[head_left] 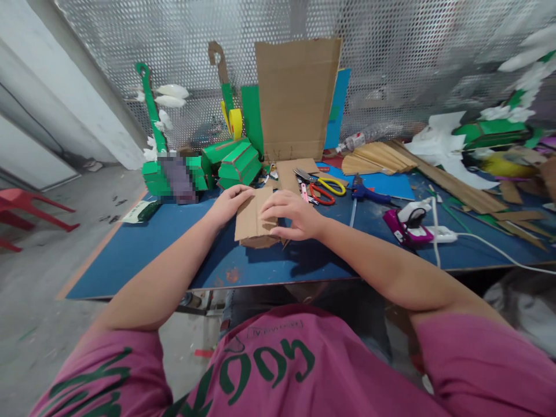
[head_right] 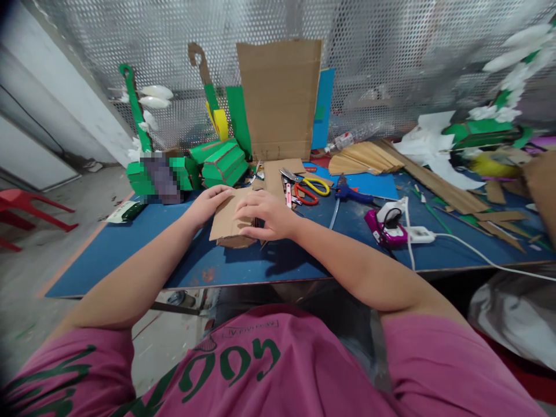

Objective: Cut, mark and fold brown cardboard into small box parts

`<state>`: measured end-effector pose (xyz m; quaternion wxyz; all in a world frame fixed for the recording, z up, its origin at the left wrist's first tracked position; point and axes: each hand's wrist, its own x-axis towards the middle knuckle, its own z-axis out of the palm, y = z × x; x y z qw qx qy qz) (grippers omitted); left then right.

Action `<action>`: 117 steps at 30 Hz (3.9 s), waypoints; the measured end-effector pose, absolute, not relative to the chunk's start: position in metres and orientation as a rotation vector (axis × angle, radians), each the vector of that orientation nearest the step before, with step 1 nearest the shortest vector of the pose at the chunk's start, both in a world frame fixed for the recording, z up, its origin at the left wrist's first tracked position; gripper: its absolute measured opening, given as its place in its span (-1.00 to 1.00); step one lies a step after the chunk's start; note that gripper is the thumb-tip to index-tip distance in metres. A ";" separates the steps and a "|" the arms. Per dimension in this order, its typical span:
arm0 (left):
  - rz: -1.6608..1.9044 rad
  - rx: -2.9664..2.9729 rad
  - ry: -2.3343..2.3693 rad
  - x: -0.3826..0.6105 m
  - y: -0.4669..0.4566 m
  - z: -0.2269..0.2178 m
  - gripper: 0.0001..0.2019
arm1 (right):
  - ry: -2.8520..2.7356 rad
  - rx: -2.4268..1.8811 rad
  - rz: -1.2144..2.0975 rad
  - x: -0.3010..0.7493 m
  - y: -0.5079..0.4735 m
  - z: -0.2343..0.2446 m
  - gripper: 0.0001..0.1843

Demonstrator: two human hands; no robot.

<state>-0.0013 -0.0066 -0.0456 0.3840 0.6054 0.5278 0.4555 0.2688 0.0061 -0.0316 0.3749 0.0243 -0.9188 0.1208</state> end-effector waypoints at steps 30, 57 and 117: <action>1.356 1.253 1.345 -0.010 0.008 -0.056 -0.48 | -2.624 -1.115 0.015 0.301 0.068 -0.050 -0.43; 1.384 1.301 1.329 -0.010 0.003 -0.049 -0.56 | -2.345 -1.828 0.135 0.370 0.132 -0.048 -0.14; 1.305 1.817 1.412 0.002 -0.009 -0.044 -0.62 | -2.187 -1.737 0.360 0.279 0.084 -0.045 -0.44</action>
